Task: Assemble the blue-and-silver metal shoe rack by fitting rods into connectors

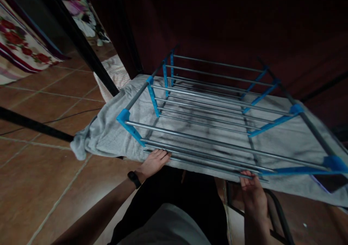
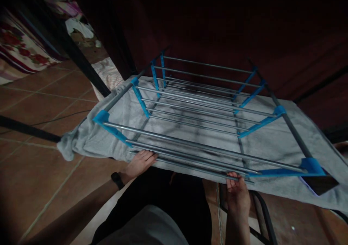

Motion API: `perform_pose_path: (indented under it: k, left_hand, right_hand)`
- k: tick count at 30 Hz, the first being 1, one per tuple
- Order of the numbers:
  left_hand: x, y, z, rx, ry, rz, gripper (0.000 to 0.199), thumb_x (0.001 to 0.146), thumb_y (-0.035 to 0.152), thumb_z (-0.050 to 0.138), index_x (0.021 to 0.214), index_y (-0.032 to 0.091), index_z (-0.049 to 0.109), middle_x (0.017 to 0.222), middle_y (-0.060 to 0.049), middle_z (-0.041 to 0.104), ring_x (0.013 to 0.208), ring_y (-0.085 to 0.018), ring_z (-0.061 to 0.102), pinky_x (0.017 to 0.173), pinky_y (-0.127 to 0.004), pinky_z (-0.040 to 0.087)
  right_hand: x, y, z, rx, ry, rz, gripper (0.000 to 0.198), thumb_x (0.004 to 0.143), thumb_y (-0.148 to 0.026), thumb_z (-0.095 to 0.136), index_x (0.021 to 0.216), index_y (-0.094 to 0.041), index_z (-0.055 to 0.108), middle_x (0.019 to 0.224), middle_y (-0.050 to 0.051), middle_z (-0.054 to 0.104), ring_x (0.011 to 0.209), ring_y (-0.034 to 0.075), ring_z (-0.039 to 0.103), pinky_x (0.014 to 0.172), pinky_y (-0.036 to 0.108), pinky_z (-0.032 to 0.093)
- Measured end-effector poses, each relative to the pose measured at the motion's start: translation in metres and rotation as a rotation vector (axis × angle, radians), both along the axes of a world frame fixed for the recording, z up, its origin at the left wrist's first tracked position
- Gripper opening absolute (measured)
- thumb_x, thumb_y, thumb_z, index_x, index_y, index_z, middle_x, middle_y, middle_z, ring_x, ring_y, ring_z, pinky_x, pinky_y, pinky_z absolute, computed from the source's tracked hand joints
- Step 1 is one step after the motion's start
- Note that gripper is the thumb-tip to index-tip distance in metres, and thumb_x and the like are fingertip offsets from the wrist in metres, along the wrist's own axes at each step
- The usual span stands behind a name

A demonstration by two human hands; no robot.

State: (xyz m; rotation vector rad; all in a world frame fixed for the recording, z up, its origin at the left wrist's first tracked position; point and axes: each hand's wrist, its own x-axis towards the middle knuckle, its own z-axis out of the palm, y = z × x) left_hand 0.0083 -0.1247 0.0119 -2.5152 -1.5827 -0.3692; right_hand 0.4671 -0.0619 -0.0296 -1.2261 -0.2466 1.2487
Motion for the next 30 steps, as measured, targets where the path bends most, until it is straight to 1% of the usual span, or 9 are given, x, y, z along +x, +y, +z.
perform_pose_path:
  k: [6, 10, 12, 15, 18, 20, 24, 27, 30]
  left_hand:
    - [0.000, 0.000, 0.011, -0.017, -0.042, -0.005, 0.020, 0.101, 0.027, 0.047, 0.107, 0.020, 0.065, 0.091, -0.005, 0.069, 0.087, -0.020, 0.065, 0.083, -0.035, 0.048]
    - [-0.004, -0.003, 0.008, 0.089, -0.049, -0.013, 0.021, 0.101, 0.027, 0.047, 0.104, 0.020, 0.066, 0.092, -0.004, 0.071, 0.087, -0.019, 0.065, 0.085, -0.034, 0.047]
    - [-0.009, -0.002, 0.003, 0.160, -0.048, -0.027, 0.024, 0.102, 0.029, 0.044, 0.106, 0.021, 0.066, 0.094, -0.003, 0.073, 0.087, -0.019, 0.066, 0.084, -0.034, 0.047]
    - [-0.017, 0.006, -0.004, 0.211, -0.060, -0.089, 0.030, 0.103, 0.035, 0.040, 0.105, 0.021, 0.067, 0.092, -0.003, 0.073, 0.083, -0.019, 0.067, 0.085, -0.034, 0.047]
    - [-0.024, 0.012, -0.004, 0.256, -0.117, -0.143, 0.035, 0.103, 0.043, 0.040, 0.103, 0.021, 0.067, 0.091, -0.004, 0.074, 0.083, -0.019, 0.069, 0.083, -0.032, 0.049]
    - [-0.027, 0.013, -0.003, 0.252, -0.139, -0.165, 0.036, 0.102, 0.045, 0.041, 0.101, 0.021, 0.067, 0.090, -0.003, 0.074, 0.081, -0.018, 0.069, 0.080, -0.030, 0.050]
    - [-0.037, 0.011, -0.004, 0.255, -0.053, -0.222, 0.030, 0.102, 0.037, 0.041, 0.105, 0.025, 0.069, 0.092, 0.000, 0.075, 0.082, -0.016, 0.071, 0.077, -0.027, 0.052]
    - [-0.042, 0.010, -0.007, 0.332, 0.014, -0.277, 0.035, 0.102, 0.030, 0.036, 0.109, 0.030, 0.070, 0.095, 0.001, 0.076, 0.081, -0.016, 0.071, 0.074, -0.029, 0.053]
    - [-0.044, 0.008, -0.012, 0.352, 0.002, -0.265, 0.036, 0.102, 0.030, 0.035, 0.109, 0.029, 0.070, 0.097, 0.000, 0.077, 0.081, -0.018, 0.071, 0.074, -0.031, 0.054]
  right_hand:
    - [-0.007, 0.001, 0.005, -0.018, 0.010, -0.025, 0.013, 0.087, -0.034, 0.065, 0.093, -0.022, 0.066, 0.094, 0.001, 0.071, 0.089, 0.014, 0.072, 0.083, 0.027, 0.060]
    - [-0.016, -0.001, 0.015, -0.011, 0.089, -0.047, 0.009, 0.085, -0.030, 0.066, 0.090, -0.022, 0.064, 0.091, 0.000, 0.072, 0.085, 0.012, 0.071, 0.081, 0.024, 0.059]
    - [-0.024, 0.000, 0.023, 0.024, 0.151, -0.085, 0.009, 0.085, -0.029, 0.066, 0.088, -0.022, 0.063, 0.089, 0.000, 0.072, 0.084, 0.013, 0.071, 0.080, 0.024, 0.059]
    - [-0.036, 0.003, 0.036, 0.110, 0.206, -0.135, 0.009, 0.084, -0.029, 0.065, 0.090, -0.021, 0.064, 0.089, 0.000, 0.072, 0.085, 0.014, 0.071, 0.080, 0.025, 0.058]
    - [-0.042, 0.006, 0.045, 0.175, 0.225, -0.139, 0.013, 0.084, -0.031, 0.069, 0.090, -0.021, 0.064, 0.087, 0.000, 0.071, 0.085, 0.014, 0.070, 0.082, 0.026, 0.057]
    - [-0.044, 0.004, 0.050, 0.218, 0.228, -0.131, 0.017, 0.083, -0.034, 0.072, 0.090, -0.020, 0.064, 0.085, 0.000, 0.071, 0.084, 0.014, 0.070, 0.084, 0.027, 0.057]
    - [-0.048, 0.002, 0.060, 0.284, 0.201, -0.135, 0.023, 0.082, -0.038, 0.077, 0.090, -0.020, 0.064, 0.083, -0.001, 0.070, 0.081, 0.013, 0.068, 0.083, 0.026, 0.056]
    - [-0.051, 0.004, 0.069, 0.275, 0.184, -0.161, 0.023, 0.082, -0.037, 0.079, 0.088, -0.021, 0.064, 0.080, -0.002, 0.070, 0.076, 0.012, 0.067, 0.075, 0.024, 0.057]
    - [-0.053, 0.007, 0.080, 0.283, 0.211, -0.188, 0.021, 0.082, -0.036, 0.079, 0.087, -0.021, 0.064, 0.079, -0.002, 0.070, 0.074, 0.013, 0.067, 0.076, 0.026, 0.058]
